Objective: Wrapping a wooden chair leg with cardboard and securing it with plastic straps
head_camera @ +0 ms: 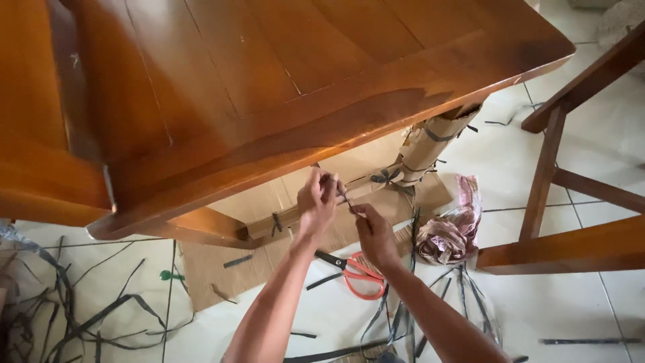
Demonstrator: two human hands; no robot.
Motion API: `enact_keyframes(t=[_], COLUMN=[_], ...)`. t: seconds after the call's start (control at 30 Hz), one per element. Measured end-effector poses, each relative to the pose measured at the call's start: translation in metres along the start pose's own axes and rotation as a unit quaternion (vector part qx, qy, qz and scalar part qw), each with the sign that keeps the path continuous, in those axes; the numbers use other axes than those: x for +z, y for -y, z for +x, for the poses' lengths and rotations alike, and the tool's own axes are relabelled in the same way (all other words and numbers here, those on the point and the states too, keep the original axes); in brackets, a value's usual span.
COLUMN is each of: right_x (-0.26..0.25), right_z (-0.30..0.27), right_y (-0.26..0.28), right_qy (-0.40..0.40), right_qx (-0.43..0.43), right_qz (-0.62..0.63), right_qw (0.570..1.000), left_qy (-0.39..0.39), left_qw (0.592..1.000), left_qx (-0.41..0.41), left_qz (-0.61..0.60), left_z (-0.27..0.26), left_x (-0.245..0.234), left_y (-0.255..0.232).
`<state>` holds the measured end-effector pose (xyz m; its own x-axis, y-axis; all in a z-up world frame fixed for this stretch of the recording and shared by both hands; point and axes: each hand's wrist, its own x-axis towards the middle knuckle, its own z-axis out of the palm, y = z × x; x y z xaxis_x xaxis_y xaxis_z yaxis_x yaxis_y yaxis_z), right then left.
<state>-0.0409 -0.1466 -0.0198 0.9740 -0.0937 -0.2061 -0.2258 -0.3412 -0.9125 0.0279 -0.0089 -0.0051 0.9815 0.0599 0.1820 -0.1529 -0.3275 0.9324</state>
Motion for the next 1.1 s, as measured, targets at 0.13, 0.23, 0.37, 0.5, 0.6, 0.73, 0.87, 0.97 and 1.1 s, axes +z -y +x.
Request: enact_keyframes(t=[0.13,0.23,0.37,0.5,0.6,0.73,0.87,0.97,1.1], right_x=[-0.006,-0.002,-0.018,-0.012,-0.004,0.007,0.015,0.01,0.019], right_z=[-0.006,-0.009,-0.013,0.015,0.021,0.038,0.055,0.056,0.045], right_y=[0.011,0.0,0.042,0.025,0.025,-0.002,0.001,-0.004,0.016], right_qy=[-0.022,-0.024,0.039,0.0,-0.044,-0.102,-0.147,-0.118,-0.111], right_qx=[0.035,0.039,0.166,0.16,0.109,-0.146,-0.213,-0.148,-0.119], right_qz=[-0.032,0.083,0.281,0.333,0.301,0.046,-0.125,-0.08,0.018], right_qw=[0.999,0.996,0.944,0.929,0.946,0.983,0.958,0.979,0.986], left_qy=[-0.033,-0.042,-0.007,0.031,0.049,0.063,0.065,0.09,0.124], left_qw=[0.995,0.99,0.997,0.989,0.987,0.989,0.99,0.993,0.986], left_qx=[-0.043,-0.045,-0.073,-0.083,-0.068,-0.05,-0.055,0.026,0.111], left_qz=[0.081,0.127,0.039,-0.119,-0.134,-0.123,-0.112,-0.077,0.011], left_z=[0.008,0.007,0.006,-0.004,-0.004,-0.001,-0.003,-0.001,0.007], left_x=[0.015,0.019,-0.001,-0.016,-0.013,-0.019,-0.023,-0.021,-0.025], left_y=[0.009,0.018,-0.004,-0.017,-0.006,-0.009,-0.009,0.015,0.016])
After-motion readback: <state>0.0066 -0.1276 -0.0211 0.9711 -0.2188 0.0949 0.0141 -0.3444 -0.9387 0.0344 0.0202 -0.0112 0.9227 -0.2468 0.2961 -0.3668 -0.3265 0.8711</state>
